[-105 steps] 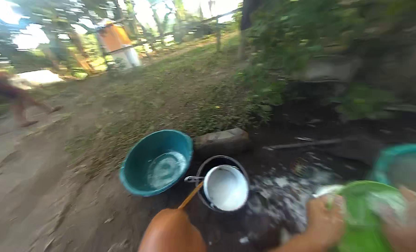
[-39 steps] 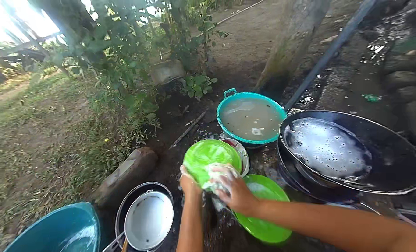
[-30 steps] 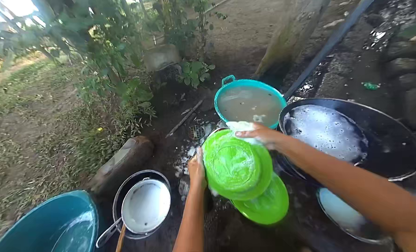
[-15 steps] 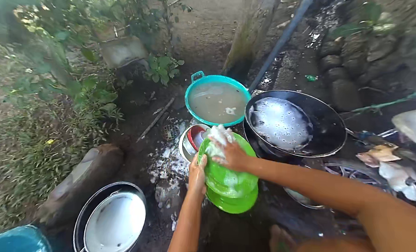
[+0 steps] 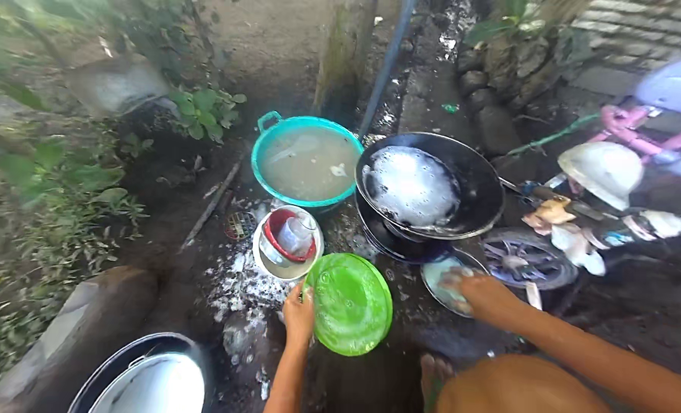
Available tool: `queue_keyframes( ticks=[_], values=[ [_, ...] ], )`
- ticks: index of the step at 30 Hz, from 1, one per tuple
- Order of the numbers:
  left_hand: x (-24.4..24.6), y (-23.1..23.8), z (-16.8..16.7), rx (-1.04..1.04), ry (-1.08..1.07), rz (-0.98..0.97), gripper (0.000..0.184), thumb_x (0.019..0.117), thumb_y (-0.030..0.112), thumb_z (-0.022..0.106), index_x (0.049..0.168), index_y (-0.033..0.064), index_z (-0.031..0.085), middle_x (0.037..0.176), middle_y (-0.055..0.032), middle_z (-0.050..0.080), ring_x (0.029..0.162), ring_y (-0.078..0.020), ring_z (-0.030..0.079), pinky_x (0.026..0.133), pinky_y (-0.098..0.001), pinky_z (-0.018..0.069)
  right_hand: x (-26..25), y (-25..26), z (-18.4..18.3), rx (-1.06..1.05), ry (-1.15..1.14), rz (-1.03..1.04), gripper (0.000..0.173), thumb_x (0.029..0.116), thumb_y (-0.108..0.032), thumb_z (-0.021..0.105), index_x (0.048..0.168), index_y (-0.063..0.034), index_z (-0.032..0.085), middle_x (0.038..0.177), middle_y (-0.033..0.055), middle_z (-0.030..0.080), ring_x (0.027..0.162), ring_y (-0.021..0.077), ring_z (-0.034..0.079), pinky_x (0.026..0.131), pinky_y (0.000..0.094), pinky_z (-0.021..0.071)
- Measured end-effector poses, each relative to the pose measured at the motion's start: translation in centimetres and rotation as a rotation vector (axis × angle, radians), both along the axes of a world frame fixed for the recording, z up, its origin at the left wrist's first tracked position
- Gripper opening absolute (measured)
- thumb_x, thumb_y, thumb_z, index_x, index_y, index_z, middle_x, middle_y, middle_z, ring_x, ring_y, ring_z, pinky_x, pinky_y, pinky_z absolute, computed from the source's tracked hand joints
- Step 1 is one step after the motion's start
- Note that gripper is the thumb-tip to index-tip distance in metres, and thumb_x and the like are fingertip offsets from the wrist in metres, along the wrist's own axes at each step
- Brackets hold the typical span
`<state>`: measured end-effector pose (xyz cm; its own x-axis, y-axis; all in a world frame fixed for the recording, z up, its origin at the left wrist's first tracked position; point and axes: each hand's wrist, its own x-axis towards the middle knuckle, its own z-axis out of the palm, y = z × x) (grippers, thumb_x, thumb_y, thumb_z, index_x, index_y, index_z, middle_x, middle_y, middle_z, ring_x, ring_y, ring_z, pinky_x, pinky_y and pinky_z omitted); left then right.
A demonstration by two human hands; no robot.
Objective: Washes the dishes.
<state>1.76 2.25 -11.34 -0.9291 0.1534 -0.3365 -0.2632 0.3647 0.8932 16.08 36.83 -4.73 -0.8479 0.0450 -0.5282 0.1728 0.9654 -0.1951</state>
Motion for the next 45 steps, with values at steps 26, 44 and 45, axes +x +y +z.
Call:
queue_keyframes(
  ticks=[26,44,45],
  values=[
    [1.3,-2.1,0.9,0.076,0.267,0.470,0.032,0.0966,0.006,0.046,0.114,-0.0079,0.070,0.114,-0.0192,0.069,0.104,-0.0173,0.067,0.090,-0.0313,0.0553,-44.1,-14.5,-1.4,-0.071,0.027,0.149,0.035,0.0969,-0.011,0.065,0.118,0.0167,0.062,0.127,0.0369,0.060,0.124,0.0510,0.057,0.102,0.0688,0.0426],
    [-7.8,2.9,12.7,0.656,-0.293,0.627,0.037,0.1006,0.000,0.041,0.138,-0.0009,0.041,0.110,-0.0203,0.057,0.089,-0.0260,0.062,0.075,-0.0414,0.0553,-17.3,-11.8,6.6,-0.346,0.712,0.506,0.029,0.1018,-0.011,0.059,0.128,-0.0092,0.072,0.129,0.0190,0.069,0.124,0.0376,0.064,0.110,0.0579,0.0456],
    [-6.9,2.6,12.0,0.573,-0.275,0.625,0.041,0.0968,-0.005,0.043,0.137,-0.0016,0.041,0.108,-0.0193,0.057,0.087,-0.0239,0.062,0.073,-0.0399,0.0554,-14.7,-10.0,5.9,-0.379,0.779,0.443,0.030,0.1007,-0.016,0.063,0.128,-0.0090,0.072,0.132,0.0174,0.068,0.127,0.0353,0.063,0.112,0.0569,0.0450]
  ],
)
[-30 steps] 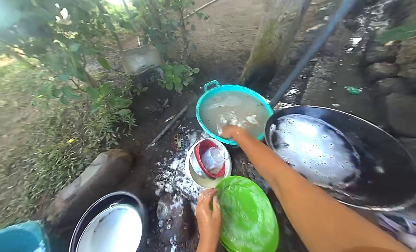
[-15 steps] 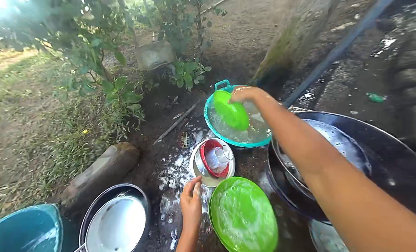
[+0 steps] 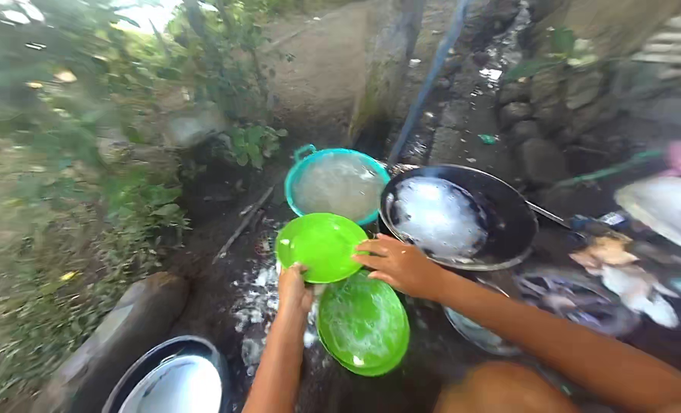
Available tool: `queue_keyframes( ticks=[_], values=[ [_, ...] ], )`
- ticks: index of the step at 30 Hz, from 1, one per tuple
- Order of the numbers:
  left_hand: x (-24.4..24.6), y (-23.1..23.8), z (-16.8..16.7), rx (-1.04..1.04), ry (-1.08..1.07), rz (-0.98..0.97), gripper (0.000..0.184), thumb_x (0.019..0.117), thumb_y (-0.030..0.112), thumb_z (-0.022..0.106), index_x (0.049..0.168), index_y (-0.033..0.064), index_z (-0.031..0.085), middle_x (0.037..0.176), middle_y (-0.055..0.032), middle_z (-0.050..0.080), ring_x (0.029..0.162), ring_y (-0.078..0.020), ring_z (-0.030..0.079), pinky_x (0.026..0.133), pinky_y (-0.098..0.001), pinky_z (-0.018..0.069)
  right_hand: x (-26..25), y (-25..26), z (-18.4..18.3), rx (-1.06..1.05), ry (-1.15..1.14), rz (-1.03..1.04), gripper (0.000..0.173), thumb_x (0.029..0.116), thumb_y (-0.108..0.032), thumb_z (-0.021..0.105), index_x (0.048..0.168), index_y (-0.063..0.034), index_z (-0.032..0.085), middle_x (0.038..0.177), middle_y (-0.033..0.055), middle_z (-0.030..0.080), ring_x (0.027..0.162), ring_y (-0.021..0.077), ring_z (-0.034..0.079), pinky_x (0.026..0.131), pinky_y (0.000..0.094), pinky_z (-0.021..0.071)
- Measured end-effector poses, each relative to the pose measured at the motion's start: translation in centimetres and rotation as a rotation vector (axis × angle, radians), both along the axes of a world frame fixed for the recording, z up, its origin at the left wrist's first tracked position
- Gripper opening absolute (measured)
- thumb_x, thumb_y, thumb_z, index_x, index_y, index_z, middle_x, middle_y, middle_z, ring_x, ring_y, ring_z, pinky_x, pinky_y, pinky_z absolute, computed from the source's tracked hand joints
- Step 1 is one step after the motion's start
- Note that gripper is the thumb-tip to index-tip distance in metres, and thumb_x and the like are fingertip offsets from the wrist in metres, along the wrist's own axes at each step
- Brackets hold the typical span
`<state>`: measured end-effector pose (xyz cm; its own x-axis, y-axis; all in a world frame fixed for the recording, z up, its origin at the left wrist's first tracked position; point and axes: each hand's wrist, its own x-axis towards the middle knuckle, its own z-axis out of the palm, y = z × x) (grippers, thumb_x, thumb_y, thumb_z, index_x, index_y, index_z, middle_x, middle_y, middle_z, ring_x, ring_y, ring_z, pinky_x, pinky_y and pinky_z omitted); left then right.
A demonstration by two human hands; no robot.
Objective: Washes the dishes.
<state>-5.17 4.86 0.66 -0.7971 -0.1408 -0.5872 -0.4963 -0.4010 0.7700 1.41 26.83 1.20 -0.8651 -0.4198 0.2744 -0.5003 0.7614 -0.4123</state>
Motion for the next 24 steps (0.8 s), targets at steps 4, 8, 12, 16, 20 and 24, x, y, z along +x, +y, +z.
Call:
queue_keyframes(
  ticks=[4,8,12,16,20,24],
  values=[
    [2.4,-2.1,-2.2,-0.103,0.070,-0.034,0.047,0.0944,-0.009,0.043,0.140,0.0024,0.039,0.108,-0.0125,0.059,0.086,-0.0155,0.065,0.072,-0.0346,0.0577,14.2,7.8,-3.4,-0.119,-0.004,-0.546,0.031,0.0980,-0.022,0.055,0.094,-0.0016,0.078,0.093,0.0141,0.076,0.089,0.0264,0.074,0.082,0.0432,0.0597],
    [3.4,-2.4,-2.8,-0.080,0.071,-0.014,0.041,0.0969,-0.003,0.043,0.137,0.0037,0.042,0.104,-0.0102,0.058,0.085,-0.0138,0.064,0.072,-0.0335,0.0574,19.3,12.8,-9.5,-0.030,-0.614,-0.980,0.055,0.0996,-0.029,0.065,0.145,0.0001,0.055,0.145,0.0336,0.050,0.134,0.0524,0.049,0.111,0.0669,0.0380],
    [4.1,-2.2,-2.7,-0.053,0.045,-0.019,0.033,0.1017,0.002,0.041,0.135,0.0032,0.044,0.103,-0.0104,0.059,0.085,-0.0146,0.065,0.073,-0.0338,0.0575,16.4,11.3,-13.7,0.180,-0.808,-0.883,0.063,0.0990,-0.037,0.066,0.154,-0.0140,0.048,0.159,0.0296,0.038,0.149,0.0526,0.027,0.115,0.0811,0.0036],
    [3.6,-2.5,-1.7,-0.022,0.075,0.011,0.037,0.1025,0.002,0.040,0.139,0.0031,0.042,0.105,-0.0112,0.060,0.086,-0.0141,0.065,0.074,-0.0331,0.0573,16.6,11.5,-14.1,0.303,-0.902,-0.812,0.051,0.0925,-0.004,0.065,0.143,-0.0085,0.059,0.144,0.0329,0.051,0.130,0.0534,0.052,0.104,0.0706,0.0427],
    [3.3,-3.3,-1.5,0.041,0.086,0.037,0.037,0.1073,0.008,0.037,0.144,0.0023,0.040,0.111,-0.0145,0.061,0.092,-0.0170,0.066,0.079,-0.0352,0.0572,15.0,9.7,-5.0,0.038,-0.703,-0.645,0.033,0.0980,-0.001,0.059,0.129,0.0066,0.066,0.128,0.0315,0.065,0.124,0.0489,0.060,0.111,0.0628,0.0399],
    [3.6,-3.4,-1.8,0.097,0.103,0.023,0.043,0.1133,0.025,0.030,0.150,0.0036,0.037,0.124,-0.0160,0.061,0.104,-0.0178,0.066,0.088,-0.0355,0.0560,8.4,2.2,3.7,-0.085,-0.445,-0.441,0.026,0.0933,-0.006,0.061,0.111,0.0123,0.068,0.103,0.0312,0.069,0.101,0.0464,0.067,0.093,0.0633,0.0493]
  ],
)
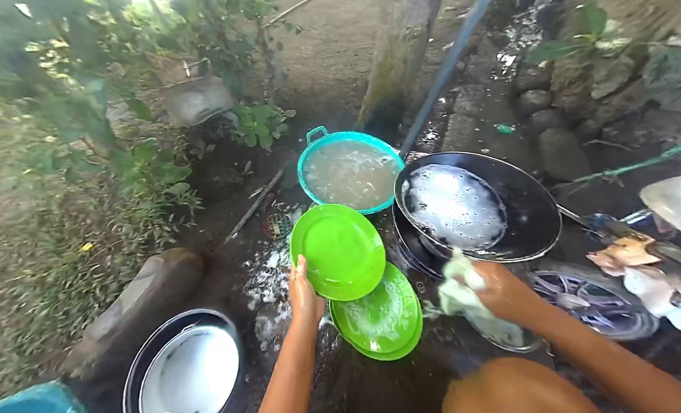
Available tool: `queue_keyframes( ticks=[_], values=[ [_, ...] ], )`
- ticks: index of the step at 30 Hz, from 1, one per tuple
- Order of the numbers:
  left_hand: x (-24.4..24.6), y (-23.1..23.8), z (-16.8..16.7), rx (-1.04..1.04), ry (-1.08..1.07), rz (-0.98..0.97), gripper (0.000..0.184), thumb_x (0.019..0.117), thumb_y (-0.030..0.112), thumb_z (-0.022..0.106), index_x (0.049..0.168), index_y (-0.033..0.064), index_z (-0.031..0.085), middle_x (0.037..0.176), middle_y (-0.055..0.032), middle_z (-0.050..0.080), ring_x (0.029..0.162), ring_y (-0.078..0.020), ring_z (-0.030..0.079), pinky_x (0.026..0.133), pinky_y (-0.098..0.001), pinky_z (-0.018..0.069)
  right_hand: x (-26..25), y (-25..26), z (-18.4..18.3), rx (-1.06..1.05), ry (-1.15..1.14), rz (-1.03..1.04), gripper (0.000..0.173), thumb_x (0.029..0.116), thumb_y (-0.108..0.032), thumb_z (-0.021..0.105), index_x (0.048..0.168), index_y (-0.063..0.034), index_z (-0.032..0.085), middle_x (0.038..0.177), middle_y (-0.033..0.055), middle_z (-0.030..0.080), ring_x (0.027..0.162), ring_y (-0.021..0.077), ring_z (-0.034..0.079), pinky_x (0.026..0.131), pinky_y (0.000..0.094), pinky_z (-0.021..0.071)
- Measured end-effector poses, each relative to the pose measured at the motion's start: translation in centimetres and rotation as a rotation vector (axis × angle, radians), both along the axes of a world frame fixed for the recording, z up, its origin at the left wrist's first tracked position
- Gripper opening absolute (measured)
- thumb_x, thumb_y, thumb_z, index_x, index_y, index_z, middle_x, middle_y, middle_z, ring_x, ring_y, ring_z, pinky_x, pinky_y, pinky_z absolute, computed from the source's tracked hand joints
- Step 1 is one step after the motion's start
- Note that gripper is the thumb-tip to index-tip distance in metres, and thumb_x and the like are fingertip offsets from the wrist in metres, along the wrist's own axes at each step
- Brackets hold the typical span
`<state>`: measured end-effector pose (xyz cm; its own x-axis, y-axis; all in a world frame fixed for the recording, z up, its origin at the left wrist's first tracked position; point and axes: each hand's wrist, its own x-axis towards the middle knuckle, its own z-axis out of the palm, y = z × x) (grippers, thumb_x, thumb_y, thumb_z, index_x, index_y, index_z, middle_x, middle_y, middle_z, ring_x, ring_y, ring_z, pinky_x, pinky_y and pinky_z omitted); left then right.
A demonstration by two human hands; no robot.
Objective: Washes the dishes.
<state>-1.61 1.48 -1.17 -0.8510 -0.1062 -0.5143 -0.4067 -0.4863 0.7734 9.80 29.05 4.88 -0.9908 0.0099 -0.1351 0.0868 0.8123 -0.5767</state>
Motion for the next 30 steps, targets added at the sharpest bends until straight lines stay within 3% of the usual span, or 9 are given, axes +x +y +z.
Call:
queue_keyframes(
  ticks=[4,6,9,11,15,21,24,26,30],
  values=[
    [0.3,1.1,0.1,-0.031,0.059,-0.022,0.048,0.1139,0.031,0.025,0.152,0.0037,0.036,0.133,-0.0191,0.057,0.113,-0.0206,0.063,0.095,-0.0389,0.0542,-12.1,-7.3,-0.9,-0.001,0.008,0.133,0.041,0.1062,-0.023,0.050,0.132,0.0073,0.060,0.129,0.0298,0.063,0.123,0.0431,0.060,0.108,0.0570,0.0444],
    [0.0,1.1,-0.2,-0.023,0.100,-0.008,0.049,0.1140,0.030,0.023,0.153,0.0033,0.035,0.135,-0.0201,0.057,0.115,-0.0217,0.063,0.098,-0.0399,0.0534,-15.7,-11.4,-3.5,-0.025,-0.017,0.244,0.059,0.1061,-0.037,0.051,0.149,0.0034,0.047,0.155,0.0293,0.042,0.146,0.0422,0.039,0.122,0.0545,0.0293],
    [-1.4,-0.7,-0.9,-0.080,0.113,0.102,0.048,0.1141,0.030,0.020,0.145,0.0000,0.041,0.120,-0.0166,0.060,0.102,-0.0177,0.063,0.088,-0.0362,0.0539,-13.2,-16.8,-6.3,-0.170,0.170,0.486,0.042,0.1073,-0.024,0.047,0.130,0.0054,0.065,0.141,0.0281,0.057,0.139,0.0414,0.049,0.119,0.0539,0.0347],
    [-2.1,-3.1,-0.4,-0.101,0.094,0.154,0.053,0.1140,0.033,0.021,0.150,-0.0007,0.039,0.136,-0.0209,0.056,0.117,-0.0215,0.060,0.099,-0.0396,0.0502,-11.6,-16.8,-6.7,-0.100,0.173,0.485,0.035,0.1054,-0.019,0.049,0.120,0.0037,0.070,0.128,0.0245,0.067,0.129,0.0408,0.057,0.115,0.0561,0.0383],
    [-1.5,-2.0,-0.9,-0.106,0.108,0.082,0.052,0.1139,0.033,0.024,0.144,-0.0036,0.047,0.132,-0.0235,0.059,0.116,-0.0248,0.063,0.099,-0.0423,0.0522,-17.7,-14.6,-6.7,0.087,0.104,0.089,0.051,0.1026,-0.022,0.054,0.148,0.0020,0.049,0.151,0.0291,0.047,0.144,0.0446,0.041,0.120,0.0548,0.0321],
    [-1.3,-3.8,-1.9,-0.238,0.075,0.147,0.046,0.1140,0.026,0.027,0.136,-0.0054,0.051,0.118,-0.0204,0.063,0.102,-0.0211,0.064,0.089,-0.0401,0.0541,-10.9,-18.2,-9.9,-0.114,0.093,0.490,0.044,0.1038,-0.015,0.048,0.144,0.0006,0.055,0.158,0.0197,0.045,0.152,0.0332,0.034,0.126,0.0491,0.0258],
    [-1.7,-4.9,-1.7,-0.217,0.091,0.112,0.049,0.1139,0.031,0.027,0.139,-0.0036,0.051,0.125,-0.0213,0.063,0.109,-0.0218,0.065,0.095,-0.0406,0.0542,-14.8,-13.7,-10.9,0.087,0.167,0.302,0.044,0.1054,-0.020,0.045,0.146,-0.0085,0.057,0.162,0.0266,0.034,0.154,0.0462,0.023,0.123,0.0671,0.0155],
    [-0.7,-2.7,-2.0,-0.233,0.093,0.034,0.047,0.1139,0.027,0.028,0.135,-0.0060,0.053,0.120,-0.0215,0.064,0.105,-0.0211,0.065,0.092,-0.0396,0.0542,-17.7,-13.7,-10.5,0.096,0.260,0.220,0.056,0.1035,-0.031,0.051,0.156,-0.0136,0.045,0.166,0.0289,0.022,0.154,0.0507,0.015,0.124,0.0646,0.0172],
    [-1.0,-3.2,-2.2,-0.244,0.101,0.039,0.040,0.1130,0.022,0.028,0.133,-0.0047,0.051,0.108,-0.0166,0.063,0.093,-0.0187,0.063,0.082,-0.0383,0.0542,-13.9,-18.7,-10.6,-0.086,0.297,0.565,0.064,0.0952,-0.034,0.064,0.151,-0.0045,0.051,0.161,0.0230,0.039,0.154,0.0434,0.026,0.126,0.0600,0.0165]
  ],
)
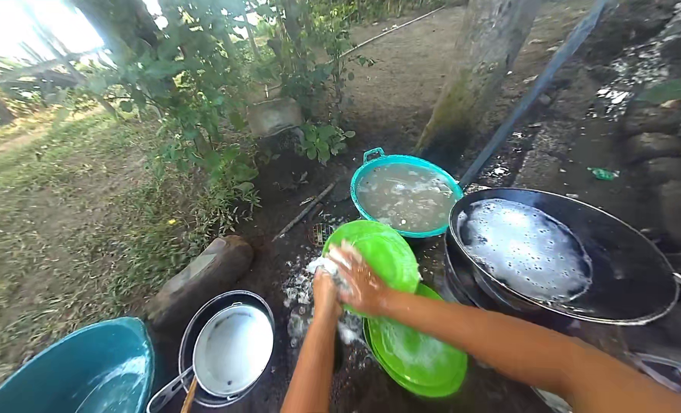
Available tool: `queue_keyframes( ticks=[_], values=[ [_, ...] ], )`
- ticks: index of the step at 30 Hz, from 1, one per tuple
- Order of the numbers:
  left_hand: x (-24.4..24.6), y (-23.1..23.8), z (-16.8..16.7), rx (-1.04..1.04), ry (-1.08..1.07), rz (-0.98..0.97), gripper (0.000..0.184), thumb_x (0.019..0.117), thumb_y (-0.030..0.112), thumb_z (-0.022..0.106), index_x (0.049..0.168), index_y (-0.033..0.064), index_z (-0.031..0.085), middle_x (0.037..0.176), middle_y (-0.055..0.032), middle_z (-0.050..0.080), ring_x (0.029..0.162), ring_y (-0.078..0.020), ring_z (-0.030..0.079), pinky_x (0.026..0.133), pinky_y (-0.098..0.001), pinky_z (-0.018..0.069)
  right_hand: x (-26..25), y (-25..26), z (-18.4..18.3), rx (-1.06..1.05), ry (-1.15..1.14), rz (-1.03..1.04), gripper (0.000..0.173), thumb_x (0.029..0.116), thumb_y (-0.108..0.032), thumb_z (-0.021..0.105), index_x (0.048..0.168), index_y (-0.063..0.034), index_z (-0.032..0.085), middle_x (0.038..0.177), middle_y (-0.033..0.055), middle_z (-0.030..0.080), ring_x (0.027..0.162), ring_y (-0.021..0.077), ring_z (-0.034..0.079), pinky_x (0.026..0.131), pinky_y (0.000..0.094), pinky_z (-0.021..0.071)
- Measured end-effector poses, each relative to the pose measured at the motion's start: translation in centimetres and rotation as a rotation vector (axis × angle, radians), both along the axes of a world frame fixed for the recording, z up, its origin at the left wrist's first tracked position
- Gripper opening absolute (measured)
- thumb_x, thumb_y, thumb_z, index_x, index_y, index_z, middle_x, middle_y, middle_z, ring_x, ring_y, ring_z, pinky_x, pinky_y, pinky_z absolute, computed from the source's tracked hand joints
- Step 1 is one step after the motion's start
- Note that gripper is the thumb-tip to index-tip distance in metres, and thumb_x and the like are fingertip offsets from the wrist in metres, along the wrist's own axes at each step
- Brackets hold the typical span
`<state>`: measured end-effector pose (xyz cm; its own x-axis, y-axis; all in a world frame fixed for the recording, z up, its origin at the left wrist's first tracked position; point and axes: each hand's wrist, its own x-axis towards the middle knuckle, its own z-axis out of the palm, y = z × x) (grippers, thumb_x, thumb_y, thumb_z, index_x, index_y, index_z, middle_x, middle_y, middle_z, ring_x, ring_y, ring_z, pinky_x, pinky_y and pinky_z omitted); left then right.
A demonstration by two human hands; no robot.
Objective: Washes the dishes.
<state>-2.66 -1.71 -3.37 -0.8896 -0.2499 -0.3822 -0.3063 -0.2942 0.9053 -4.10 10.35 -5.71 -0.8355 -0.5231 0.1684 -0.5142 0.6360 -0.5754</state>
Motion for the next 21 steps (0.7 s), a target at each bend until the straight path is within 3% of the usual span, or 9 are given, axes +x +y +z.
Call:
queue_keyframes(
  ticks=[2,4,6,9,11,14,17,19,21],
  values=[
    [-1.4,-4.6,0.8,0.030,-0.013,-0.041,0.043,0.1133,0.027,0.031,0.144,0.0010,0.046,0.118,-0.0166,0.065,0.100,-0.0200,0.067,0.086,-0.0406,0.0568,2.4,1.0,0.6,0.183,-0.058,0.216,0.061,0.0925,-0.031,0.071,0.145,-0.0045,0.057,0.158,0.0200,0.044,0.153,0.0409,0.029,0.125,0.0631,0.0141],
    [-2.3,-8.7,1.1,0.055,-0.037,-0.150,0.042,0.1128,0.023,0.031,0.150,0.0077,0.041,0.122,-0.0142,0.065,0.102,-0.0182,0.067,0.086,-0.0377,0.0571,2.1,3.5,1.3,0.214,-0.005,0.290,0.049,0.0818,-0.008,0.080,0.129,-0.0033,0.069,0.143,0.0250,0.058,0.141,0.0462,0.046,0.119,0.0689,0.0250],
    [-2.7,-10.0,0.2,0.082,-0.076,-0.236,0.049,0.1137,0.033,0.020,0.151,0.0111,0.043,0.124,-0.0129,0.067,0.104,-0.0202,0.068,0.085,-0.0397,0.0575,-0.1,5.2,4.5,0.089,-0.001,0.360,0.030,0.0834,-0.004,0.076,0.112,0.0019,0.073,0.117,0.0253,0.069,0.117,0.0426,0.064,0.103,0.0602,0.0480],
    [-2.0,-7.6,-0.8,0.104,0.005,-0.255,0.071,0.1092,0.049,0.002,0.151,0.0056,0.040,0.135,-0.0146,0.060,0.117,-0.0224,0.060,0.094,-0.0438,0.0513,-2.8,6.2,9.9,-0.262,-0.328,0.080,0.036,0.0973,-0.015,0.067,0.124,0.0088,0.066,0.108,0.0198,0.071,0.099,0.0210,0.068,0.094,0.0370,0.0539],
    [-1.2,-4.2,0.0,0.024,0.136,-0.133,0.053,0.1127,0.032,0.019,0.142,-0.0030,0.046,0.118,-0.0142,0.066,0.101,-0.0159,0.067,0.088,-0.0358,0.0567,-5.9,7.5,10.4,-0.296,-0.411,-0.291,0.037,0.1070,-0.024,0.055,0.128,0.0063,0.064,0.117,0.0234,0.068,0.108,0.0256,0.066,0.100,0.0419,0.0509],
    [-0.6,-0.2,2.9,0.043,0.201,0.082,0.036,0.1127,0.020,0.032,0.126,-0.0044,0.055,0.093,-0.0079,0.069,0.079,-0.0094,0.070,0.073,-0.0286,0.0605,-7.9,7.7,7.8,-0.236,-0.241,-0.661,0.048,0.1068,-0.032,0.055,0.134,0.0072,0.060,0.132,0.0296,0.063,0.128,0.0398,0.059,0.112,0.0529,0.0414],
    [-0.8,0.3,4.4,-0.035,0.117,0.220,0.048,0.1141,0.030,0.026,0.123,-0.0043,0.059,0.096,-0.0117,0.065,0.082,-0.0114,0.066,0.076,-0.0305,0.0573,-3.3,4.6,4.5,-0.267,-0.022,-0.467,0.055,0.1002,-0.030,0.062,0.136,0.0109,0.054,0.139,0.0294,0.057,0.134,0.0401,0.054,0.115,0.0516,0.0412],
    [-0.5,0.6,4.3,-0.088,0.132,0.195,0.055,0.1141,0.032,0.020,0.125,-0.0081,0.056,0.100,-0.0148,0.063,0.088,-0.0121,0.064,0.083,-0.0314,0.0540,0.6,0.9,2.6,-0.327,0.213,-0.226,0.058,0.0983,-0.040,0.058,0.127,0.0098,0.065,0.137,0.0289,0.061,0.135,0.0422,0.054,0.115,0.0547,0.0407],
    [0.1,1.2,3.1,-0.133,0.275,0.119,0.044,0.1122,0.022,0.023,0.116,-0.0085,0.055,0.090,-0.0062,0.061,0.082,-0.0036,0.062,0.079,-0.0239,0.0537,0.7,-1.2,3.9,-0.344,0.271,-0.134,0.053,0.0967,-0.039,0.057,0.117,0.0080,0.070,0.128,0.0277,0.066,0.130,0.0424,0.058,0.113,0.0567,0.0416]
  ],
)
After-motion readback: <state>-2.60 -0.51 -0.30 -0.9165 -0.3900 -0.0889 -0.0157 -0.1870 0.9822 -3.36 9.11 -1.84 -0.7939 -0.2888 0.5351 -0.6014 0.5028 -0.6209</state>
